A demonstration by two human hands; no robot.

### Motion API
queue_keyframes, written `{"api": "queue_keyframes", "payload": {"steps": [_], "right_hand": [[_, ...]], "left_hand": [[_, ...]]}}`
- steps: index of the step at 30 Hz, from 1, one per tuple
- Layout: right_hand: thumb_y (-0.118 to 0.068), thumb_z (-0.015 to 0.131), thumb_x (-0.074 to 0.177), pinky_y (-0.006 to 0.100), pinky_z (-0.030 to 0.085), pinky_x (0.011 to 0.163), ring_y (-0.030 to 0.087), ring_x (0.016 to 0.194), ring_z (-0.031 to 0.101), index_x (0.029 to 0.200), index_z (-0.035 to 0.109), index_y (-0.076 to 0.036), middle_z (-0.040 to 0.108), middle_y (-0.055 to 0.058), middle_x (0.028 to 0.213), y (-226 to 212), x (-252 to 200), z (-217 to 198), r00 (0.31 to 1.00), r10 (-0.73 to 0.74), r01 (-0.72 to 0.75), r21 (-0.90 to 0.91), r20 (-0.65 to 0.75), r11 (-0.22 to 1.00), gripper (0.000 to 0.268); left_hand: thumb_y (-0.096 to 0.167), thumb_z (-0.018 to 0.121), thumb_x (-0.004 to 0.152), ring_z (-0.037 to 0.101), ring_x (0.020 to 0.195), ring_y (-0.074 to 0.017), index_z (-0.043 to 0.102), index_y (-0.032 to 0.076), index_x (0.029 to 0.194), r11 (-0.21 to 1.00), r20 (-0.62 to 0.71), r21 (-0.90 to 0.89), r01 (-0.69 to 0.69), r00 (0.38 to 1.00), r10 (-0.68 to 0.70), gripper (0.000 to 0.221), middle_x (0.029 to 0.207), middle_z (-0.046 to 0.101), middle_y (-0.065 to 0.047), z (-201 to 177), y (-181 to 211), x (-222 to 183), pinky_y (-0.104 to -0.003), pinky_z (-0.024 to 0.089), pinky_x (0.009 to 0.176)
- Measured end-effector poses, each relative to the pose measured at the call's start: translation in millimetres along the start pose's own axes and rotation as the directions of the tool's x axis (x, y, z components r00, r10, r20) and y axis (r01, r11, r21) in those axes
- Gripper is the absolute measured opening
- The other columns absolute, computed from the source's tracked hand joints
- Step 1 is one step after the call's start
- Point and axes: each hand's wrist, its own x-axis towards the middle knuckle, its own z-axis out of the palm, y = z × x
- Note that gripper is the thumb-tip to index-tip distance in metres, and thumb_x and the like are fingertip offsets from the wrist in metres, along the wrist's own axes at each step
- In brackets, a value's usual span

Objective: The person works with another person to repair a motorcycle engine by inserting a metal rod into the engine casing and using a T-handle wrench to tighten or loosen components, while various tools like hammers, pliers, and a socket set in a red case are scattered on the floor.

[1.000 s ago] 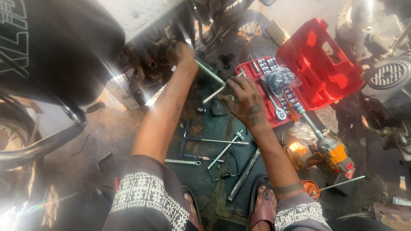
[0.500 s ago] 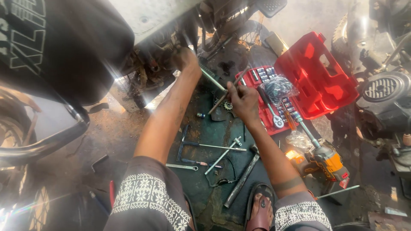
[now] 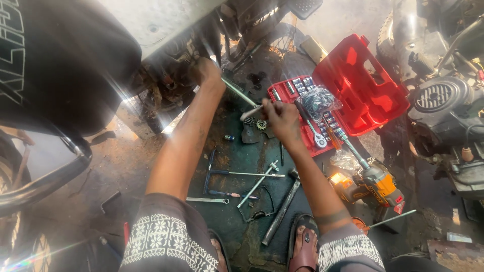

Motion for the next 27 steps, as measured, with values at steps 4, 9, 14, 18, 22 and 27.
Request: {"api": "queue_keyframes", "payload": {"steps": [4,9,14,18,22,27], "right_hand": [[-0.039,0.07,0.1,0.04,0.057,0.079,0.036,0.086,0.07,0.11,0.068,0.004,0.073,0.02,0.096,-21,-22,-10,0.59,-0.807,0.67,-0.555,-0.003,0.492,0.044],[-0.037,0.07,0.101,0.038,0.053,0.06,0.027,0.062,0.067,0.091,0.075,0.001,0.07,0.012,0.07,18,0,13,0.968,0.197,-0.225,0.189,0.152,0.956,0.04],[-0.031,0.067,0.102,0.037,0.056,0.071,0.027,0.077,0.072,0.106,0.072,-0.001,0.072,0.014,0.087,-3,-21,0,0.826,-0.562,0.497,-0.406,-0.051,0.767,0.031],[-0.034,0.066,0.106,0.041,0.053,0.071,0.032,0.072,0.069,0.1,0.075,0.0,0.07,0.019,0.079,-10,-15,17,0.971,-0.237,0.212,-0.384,-0.018,0.899,0.035],[-0.038,0.063,0.105,0.038,0.056,0.063,0.027,0.07,0.07,0.096,0.077,0.001,0.075,0.016,0.079,1,10,4,0.902,0.349,-0.398,0.176,0.254,0.9,0.043],[-0.035,0.068,0.101,0.037,0.057,0.071,0.03,0.081,0.07,0.106,0.07,0.004,0.072,0.017,0.091,-18,-22,1,0.724,-0.688,0.619,-0.486,0.049,0.617,0.04]], "left_hand": [[0.025,0.045,0.106,0.072,0.101,-0.0263,0.065,0.0,0.126,0.878,-0.119,0.464,-0.113,0.975,0.188,0.038,0.116,0.07,-0.019,10,17,-21,-0.033,0.059,0.083],[0.019,0.048,0.107,0.069,0.107,-0.0232,0.068,-0.001,0.125,-0.382,0.309,0.902,-0.2,0.917,0.251,0.033,0.12,0.07,-0.018,-3,6,-6,-0.031,0.056,0.087],[0.018,0.047,0.107,0.066,0.11,-0.0225,0.067,-0.003,0.126,-0.995,0.425,-0.098,-0.001,0.904,-0.043,0.034,0.121,0.069,-0.019,-10,-10,52,-0.029,0.051,0.09],[0.019,0.045,0.107,0.066,0.108,-0.0228,0.065,-0.006,0.126,-0.998,0.387,-0.056,0.038,0.922,0.013,0.037,0.12,0.069,-0.021,-16,-18,76,-0.029,0.05,0.089],[0.02,0.044,0.107,0.066,0.109,-0.0239,0.064,-0.007,0.126,-0.948,0.348,0.32,0.004,0.93,0.122,0.039,0.121,0.068,-0.023,-12,-15,55,-0.029,0.052,0.09],[0.026,0.044,0.108,0.069,0.114,-0.03,0.063,-0.005,0.127,0.747,-0.092,0.64,-0.179,0.948,0.306,0.041,0.13,0.062,-0.026,1,-4,20,-0.034,0.057,0.091]]}}
